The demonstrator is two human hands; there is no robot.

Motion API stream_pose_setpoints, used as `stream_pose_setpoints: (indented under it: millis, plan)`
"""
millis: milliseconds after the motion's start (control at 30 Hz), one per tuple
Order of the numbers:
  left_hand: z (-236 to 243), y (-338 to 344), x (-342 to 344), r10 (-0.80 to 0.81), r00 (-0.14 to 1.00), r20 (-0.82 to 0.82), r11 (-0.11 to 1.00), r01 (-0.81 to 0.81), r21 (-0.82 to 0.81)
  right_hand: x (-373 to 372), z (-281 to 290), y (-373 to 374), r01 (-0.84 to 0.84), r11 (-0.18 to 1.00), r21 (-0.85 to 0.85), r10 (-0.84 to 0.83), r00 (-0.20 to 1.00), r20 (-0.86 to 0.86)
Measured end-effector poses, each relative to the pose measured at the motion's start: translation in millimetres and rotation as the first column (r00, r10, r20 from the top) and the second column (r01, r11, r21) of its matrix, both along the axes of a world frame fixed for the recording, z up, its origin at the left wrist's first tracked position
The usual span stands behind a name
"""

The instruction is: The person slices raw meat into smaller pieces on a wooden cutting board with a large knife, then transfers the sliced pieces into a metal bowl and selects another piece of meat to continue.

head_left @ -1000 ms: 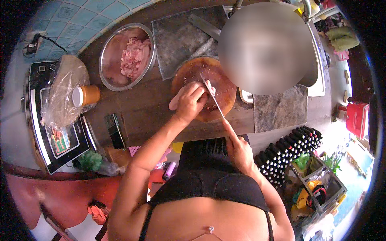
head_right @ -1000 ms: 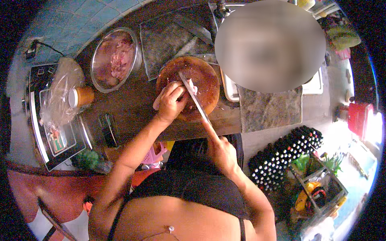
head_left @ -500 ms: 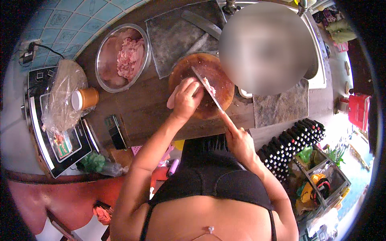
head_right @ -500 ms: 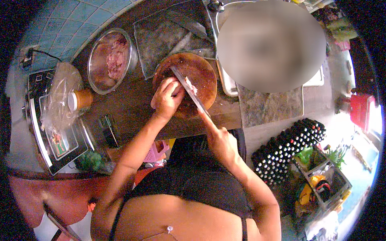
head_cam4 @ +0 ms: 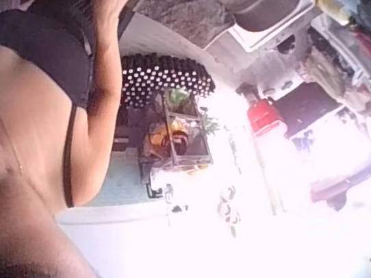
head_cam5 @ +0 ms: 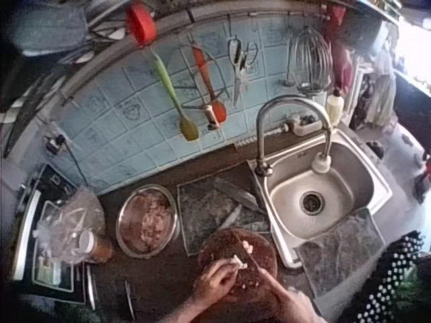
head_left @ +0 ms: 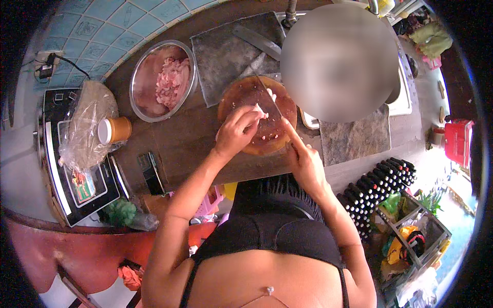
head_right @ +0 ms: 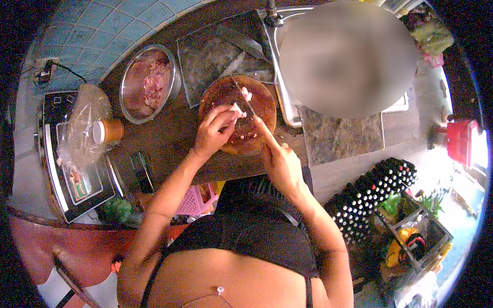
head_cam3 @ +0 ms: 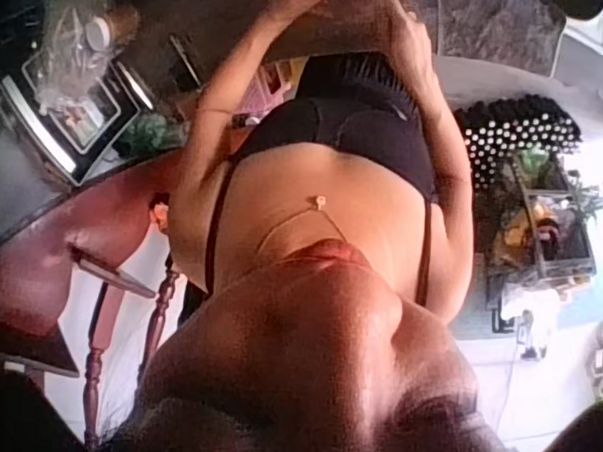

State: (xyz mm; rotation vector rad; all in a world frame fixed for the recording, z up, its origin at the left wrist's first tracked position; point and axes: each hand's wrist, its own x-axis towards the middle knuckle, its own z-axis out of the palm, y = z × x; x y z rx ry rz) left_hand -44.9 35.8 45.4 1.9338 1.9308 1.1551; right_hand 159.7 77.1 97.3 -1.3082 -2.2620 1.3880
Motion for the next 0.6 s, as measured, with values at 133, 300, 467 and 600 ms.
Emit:
stream_pose_setpoints:
  millis: [133,300,467,600]
  plan:
    - [-5,-2,-3,-0.009,0.999,-0.038,1.000,0.009,0.002,13,5,-26,-0.120,0.993,0.020,0.114,0.974,0.193]
    - [-6,1,0,0.011,0.995,-0.099,1.000,-0.012,-0.008,33,9,-49,-0.102,0.995,0.002,0.099,0.971,0.219]
    - [-5,0,-1,-0.007,1.000,-0.024,0.999,0.005,-0.046,16,10,-34,-0.097,0.995,-0.017,0.098,0.980,0.171]
    - [-4,2,5,0.027,0.999,0.044,0.998,-0.024,-0.064,-41,-12,-2,-0.110,0.994,-0.022,0.112,0.985,0.130]
